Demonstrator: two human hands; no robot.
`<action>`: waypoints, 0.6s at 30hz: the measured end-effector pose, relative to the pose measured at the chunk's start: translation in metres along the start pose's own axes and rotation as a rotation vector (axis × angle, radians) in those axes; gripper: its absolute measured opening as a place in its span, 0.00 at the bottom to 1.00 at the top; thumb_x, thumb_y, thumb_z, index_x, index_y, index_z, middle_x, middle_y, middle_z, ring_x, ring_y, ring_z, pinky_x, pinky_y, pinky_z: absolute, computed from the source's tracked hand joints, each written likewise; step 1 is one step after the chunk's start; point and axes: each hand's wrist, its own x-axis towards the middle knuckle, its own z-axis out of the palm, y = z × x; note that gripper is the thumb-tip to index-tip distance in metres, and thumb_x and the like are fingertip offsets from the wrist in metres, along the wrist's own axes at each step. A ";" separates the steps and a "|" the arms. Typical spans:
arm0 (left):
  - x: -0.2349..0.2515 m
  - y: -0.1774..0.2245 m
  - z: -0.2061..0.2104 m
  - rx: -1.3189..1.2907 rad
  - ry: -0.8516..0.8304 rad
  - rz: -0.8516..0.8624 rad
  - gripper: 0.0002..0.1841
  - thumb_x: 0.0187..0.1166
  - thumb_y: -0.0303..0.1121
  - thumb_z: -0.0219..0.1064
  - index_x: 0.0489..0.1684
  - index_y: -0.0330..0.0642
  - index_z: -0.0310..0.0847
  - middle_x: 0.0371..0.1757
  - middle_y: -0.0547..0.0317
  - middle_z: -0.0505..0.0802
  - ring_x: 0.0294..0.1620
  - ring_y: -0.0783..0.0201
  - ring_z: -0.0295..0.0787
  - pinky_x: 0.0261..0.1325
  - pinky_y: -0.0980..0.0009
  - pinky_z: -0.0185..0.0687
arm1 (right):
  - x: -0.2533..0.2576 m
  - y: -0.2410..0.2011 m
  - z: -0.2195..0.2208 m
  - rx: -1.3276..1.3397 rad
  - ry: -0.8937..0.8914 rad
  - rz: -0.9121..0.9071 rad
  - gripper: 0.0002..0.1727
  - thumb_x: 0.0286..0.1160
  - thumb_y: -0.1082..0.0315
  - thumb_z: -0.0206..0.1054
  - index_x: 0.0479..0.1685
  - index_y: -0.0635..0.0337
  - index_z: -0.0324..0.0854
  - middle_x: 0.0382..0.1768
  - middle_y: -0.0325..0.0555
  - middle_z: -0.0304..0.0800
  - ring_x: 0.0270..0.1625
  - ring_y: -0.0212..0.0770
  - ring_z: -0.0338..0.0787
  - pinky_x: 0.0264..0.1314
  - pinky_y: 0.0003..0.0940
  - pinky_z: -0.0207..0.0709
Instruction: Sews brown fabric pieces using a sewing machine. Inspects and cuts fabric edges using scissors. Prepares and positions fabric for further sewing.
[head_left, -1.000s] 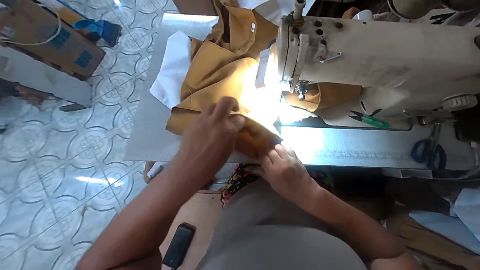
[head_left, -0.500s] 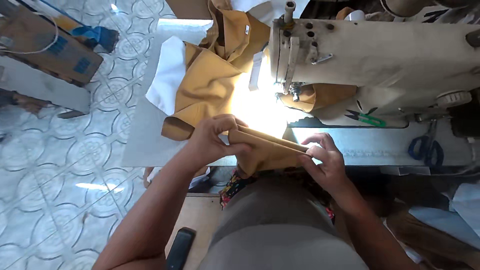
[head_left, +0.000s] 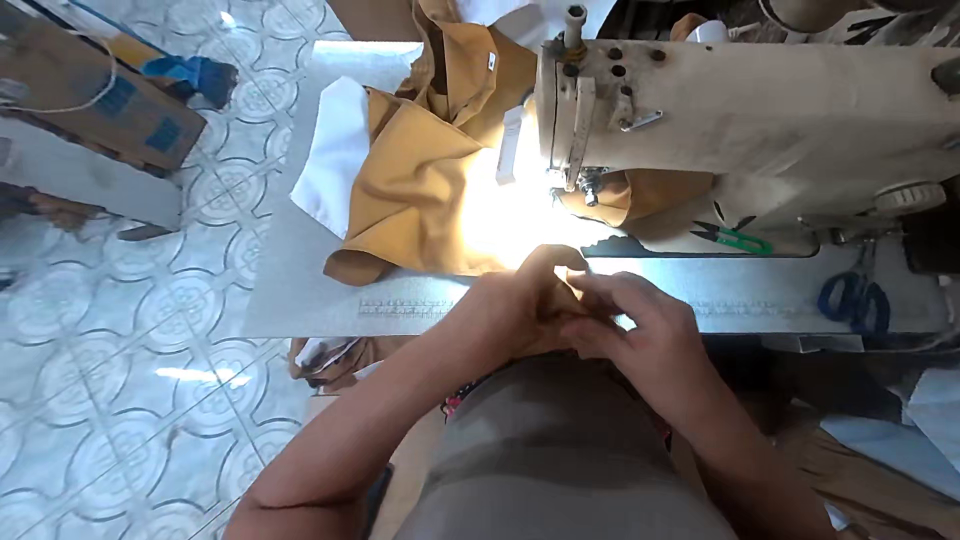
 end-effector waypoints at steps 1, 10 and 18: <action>0.000 0.004 0.000 0.026 0.012 0.003 0.26 0.68 0.35 0.78 0.65 0.43 0.75 0.34 0.66 0.95 0.36 0.73 0.93 0.41 0.71 0.90 | -0.002 -0.001 -0.004 0.014 -0.004 0.025 0.18 0.72 0.57 0.76 0.54 0.60 0.90 0.39 0.38 0.90 0.38 0.23 0.90 0.43 0.17 0.87; 0.009 -0.066 -0.023 0.085 -0.176 0.144 0.49 0.79 0.76 0.38 0.75 0.41 0.79 0.65 0.55 0.92 0.66 0.63 0.88 0.68 0.59 0.84 | -0.055 -0.013 -0.067 -0.031 0.041 -0.308 0.08 0.88 0.57 0.61 0.52 0.47 0.83 0.50 0.33 0.87 0.59 0.28 0.86 0.64 0.24 0.81; -0.021 -0.095 -0.028 0.253 -0.107 -0.259 0.49 0.50 0.55 0.86 0.75 0.34 0.76 0.79 0.33 0.78 0.85 0.32 0.65 0.78 0.26 0.59 | -0.082 0.014 -0.113 -0.022 0.359 -0.188 0.08 0.86 0.61 0.63 0.53 0.42 0.87 0.52 0.23 0.90 0.57 0.26 0.90 0.65 0.27 0.84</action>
